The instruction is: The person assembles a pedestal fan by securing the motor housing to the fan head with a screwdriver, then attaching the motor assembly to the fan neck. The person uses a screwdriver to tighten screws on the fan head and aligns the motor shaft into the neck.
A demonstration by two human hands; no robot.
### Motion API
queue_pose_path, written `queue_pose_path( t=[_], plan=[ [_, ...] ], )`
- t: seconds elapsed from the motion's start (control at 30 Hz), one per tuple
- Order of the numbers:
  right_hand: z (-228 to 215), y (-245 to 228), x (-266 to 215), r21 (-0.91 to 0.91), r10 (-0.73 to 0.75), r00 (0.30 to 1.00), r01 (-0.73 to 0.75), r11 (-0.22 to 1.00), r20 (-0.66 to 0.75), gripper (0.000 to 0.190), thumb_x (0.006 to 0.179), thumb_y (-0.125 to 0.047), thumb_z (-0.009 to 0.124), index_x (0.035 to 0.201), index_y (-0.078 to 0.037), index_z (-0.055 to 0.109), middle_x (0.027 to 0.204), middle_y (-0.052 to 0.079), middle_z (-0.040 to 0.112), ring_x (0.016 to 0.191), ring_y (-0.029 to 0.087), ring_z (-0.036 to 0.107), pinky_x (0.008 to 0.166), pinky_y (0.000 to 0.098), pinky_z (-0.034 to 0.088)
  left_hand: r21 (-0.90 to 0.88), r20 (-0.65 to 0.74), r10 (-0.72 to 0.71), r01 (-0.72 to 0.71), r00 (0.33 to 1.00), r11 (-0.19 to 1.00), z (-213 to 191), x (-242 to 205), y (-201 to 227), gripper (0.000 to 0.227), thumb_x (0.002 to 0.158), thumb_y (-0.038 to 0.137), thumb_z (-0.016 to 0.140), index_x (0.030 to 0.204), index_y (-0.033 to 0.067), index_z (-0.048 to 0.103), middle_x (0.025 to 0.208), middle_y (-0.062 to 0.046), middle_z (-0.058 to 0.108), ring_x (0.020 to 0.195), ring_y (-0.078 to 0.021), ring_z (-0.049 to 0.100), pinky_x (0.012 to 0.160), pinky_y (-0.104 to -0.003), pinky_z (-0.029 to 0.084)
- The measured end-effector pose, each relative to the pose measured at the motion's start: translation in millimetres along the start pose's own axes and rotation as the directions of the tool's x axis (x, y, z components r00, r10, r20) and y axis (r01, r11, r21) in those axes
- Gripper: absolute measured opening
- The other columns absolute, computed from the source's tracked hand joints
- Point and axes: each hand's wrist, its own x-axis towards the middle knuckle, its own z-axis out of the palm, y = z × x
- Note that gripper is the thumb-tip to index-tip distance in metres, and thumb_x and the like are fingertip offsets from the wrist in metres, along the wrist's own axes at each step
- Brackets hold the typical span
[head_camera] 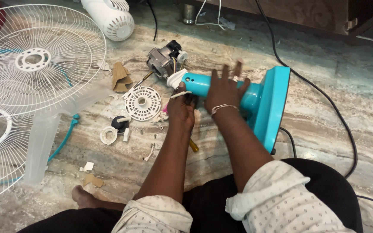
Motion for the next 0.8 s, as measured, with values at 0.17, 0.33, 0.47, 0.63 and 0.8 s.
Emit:
queue_pose_path(
  t=[0.17,0.33,0.47,0.63,0.8],
  plan=[
    [-5.3,4.3,-0.8,0.080,0.000,0.997,-0.007,0.997,0.077,0.061,0.075,-0.008,0.074,0.132,-0.027,0.065,0.132,0.004,0.064,0.133,0.033,0.050,0.111,0.0651,0.016,-0.013,0.041,0.029,-0.029,0.999,1.000,3.2,-1.1,1.8,0.045,0.091,0.024,0.079,0.127,0.0035,0.063,0.111,-0.008,0.070,0.099,-0.0212,0.067,0.092,-0.039,0.057],
    [5.7,0.7,-2.0,0.095,-0.091,0.984,0.107,0.990,-0.156,0.053,0.078,-0.003,0.070,0.125,-0.027,0.072,0.124,0.003,0.070,0.129,0.033,0.054,0.112,0.0620,0.018,-0.071,0.032,0.021,-0.018,0.999,0.997,6.4,-5.6,5.0,0.050,0.088,0.027,0.078,0.129,0.0056,0.062,0.119,-0.010,0.069,0.109,-0.0254,0.067,0.100,-0.044,0.057],
    [8.3,7.1,5.8,0.093,-0.181,0.968,0.200,0.975,-0.176,0.058,0.072,-0.002,0.072,0.124,-0.027,0.072,0.123,0.002,0.070,0.127,0.031,0.054,0.109,0.0582,0.023,-0.025,-0.006,-0.004,0.004,1.000,1.000,7.5,1.1,10.4,0.053,0.086,0.029,0.078,0.131,0.0091,0.060,0.121,-0.009,0.068,0.113,-0.0274,0.065,0.101,-0.048,0.056],
    [11.9,13.5,10.2,0.085,-0.251,0.951,0.269,0.959,-0.183,0.060,0.070,-0.005,0.075,0.126,-0.027,0.072,0.124,0.002,0.070,0.127,0.031,0.054,0.106,0.0560,0.027,0.063,-0.049,0.018,-0.015,0.999,0.998,6.3,8.7,7.8,0.055,0.087,0.030,0.081,0.132,0.0066,0.060,0.120,-0.010,0.067,0.114,-0.0278,0.065,0.101,-0.046,0.054],
    [9.4,15.1,12.6,0.111,-0.313,0.936,0.332,0.937,-0.160,0.068,0.066,-0.009,0.079,0.130,-0.027,0.070,0.127,0.000,0.068,0.129,0.030,0.053,0.104,0.0550,0.027,0.032,-0.075,0.084,-0.082,0.994,0.996,9.5,5.2,3.9,0.051,0.086,0.025,0.081,0.128,0.0043,0.060,0.119,-0.012,0.068,0.109,-0.0279,0.068,0.098,-0.047,0.058]
  ],
)
